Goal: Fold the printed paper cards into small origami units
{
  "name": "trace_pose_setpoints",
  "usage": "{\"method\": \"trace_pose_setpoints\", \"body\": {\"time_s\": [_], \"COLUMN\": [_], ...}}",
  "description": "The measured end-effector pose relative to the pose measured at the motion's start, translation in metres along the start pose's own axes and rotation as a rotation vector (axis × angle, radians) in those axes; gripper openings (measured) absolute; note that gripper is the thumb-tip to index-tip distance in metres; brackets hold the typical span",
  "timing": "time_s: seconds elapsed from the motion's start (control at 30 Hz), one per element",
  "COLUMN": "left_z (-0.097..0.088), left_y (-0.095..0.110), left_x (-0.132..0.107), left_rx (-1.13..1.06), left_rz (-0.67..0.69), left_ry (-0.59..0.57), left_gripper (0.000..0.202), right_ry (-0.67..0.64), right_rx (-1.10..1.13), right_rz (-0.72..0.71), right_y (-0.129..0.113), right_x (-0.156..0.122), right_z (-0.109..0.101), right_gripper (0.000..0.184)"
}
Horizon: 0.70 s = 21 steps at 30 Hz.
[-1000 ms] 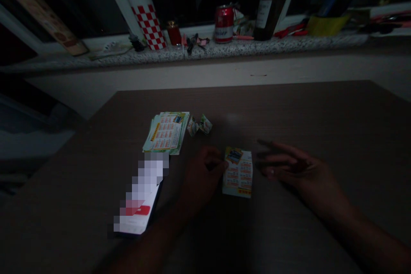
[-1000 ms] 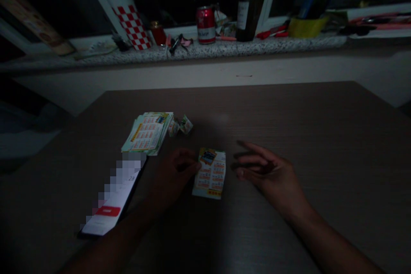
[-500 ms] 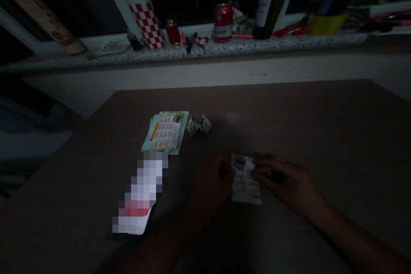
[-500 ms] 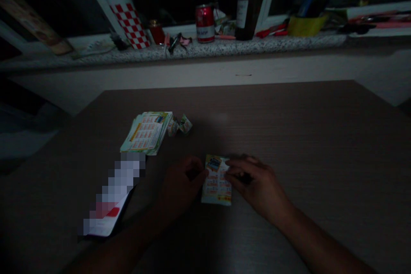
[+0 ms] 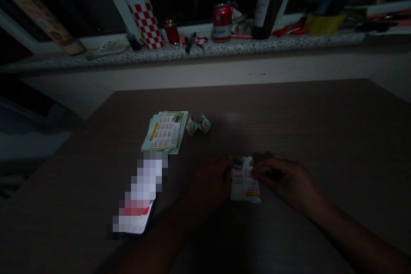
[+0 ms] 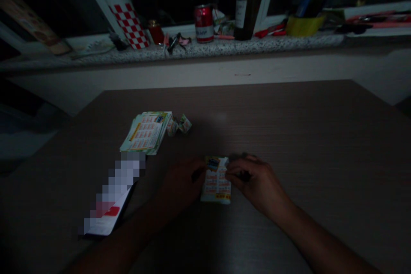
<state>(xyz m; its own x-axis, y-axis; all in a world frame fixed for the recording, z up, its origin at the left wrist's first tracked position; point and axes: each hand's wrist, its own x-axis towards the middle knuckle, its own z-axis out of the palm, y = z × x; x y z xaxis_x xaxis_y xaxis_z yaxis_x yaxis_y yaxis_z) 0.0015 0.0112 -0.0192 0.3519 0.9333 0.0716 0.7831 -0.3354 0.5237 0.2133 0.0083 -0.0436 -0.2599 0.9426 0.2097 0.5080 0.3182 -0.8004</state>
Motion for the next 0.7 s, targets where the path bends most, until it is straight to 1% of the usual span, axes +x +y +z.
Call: {"method": "trace_pose_setpoints", "body": {"time_s": [0.1, 0.17, 0.23, 0.27, 0.3, 0.4, 0.57, 0.7], "left_z": [-0.001, -0.001, -0.002, -0.003, -0.003, -0.006, -0.007, -0.006], "left_y": [-0.004, -0.005, -0.005, -0.004, -0.004, -0.002, -0.002, -0.002], "left_x": [0.000, -0.001, -0.001, -0.001, -0.001, -0.001, -0.002, -0.002], "left_rx": [0.037, 0.051, 0.048, 0.047, 0.049, 0.060, 0.073, 0.085], "left_rz": [0.094, 0.195, 0.295, 0.323, 0.331, 0.302, 0.275, 0.255], "left_ry": [0.015, 0.018, -0.014, -0.031, -0.044, -0.064, -0.089, -0.113], "left_gripper": [0.014, 0.016, 0.018, 0.020, 0.021, 0.024, 0.024, 0.028], "right_ry": [-0.003, -0.012, -0.023, -0.025, -0.022, -0.024, -0.067, -0.127], "right_rx": [-0.014, -0.026, -0.038, -0.045, -0.050, -0.048, -0.029, -0.112], "right_rz": [-0.001, -0.002, -0.011, -0.016, -0.020, -0.022, -0.029, -0.005], "right_y": [-0.001, -0.002, -0.002, -0.001, 0.000, 0.004, 0.008, 0.003], "right_x": [0.000, 0.001, 0.001, 0.001, 0.000, -0.002, -0.008, -0.012], "right_z": [0.000, -0.001, -0.002, -0.002, -0.003, -0.003, -0.006, -0.012], "right_gripper": [0.005, 0.004, 0.004, 0.005, 0.005, 0.011, 0.033, 0.047]}}
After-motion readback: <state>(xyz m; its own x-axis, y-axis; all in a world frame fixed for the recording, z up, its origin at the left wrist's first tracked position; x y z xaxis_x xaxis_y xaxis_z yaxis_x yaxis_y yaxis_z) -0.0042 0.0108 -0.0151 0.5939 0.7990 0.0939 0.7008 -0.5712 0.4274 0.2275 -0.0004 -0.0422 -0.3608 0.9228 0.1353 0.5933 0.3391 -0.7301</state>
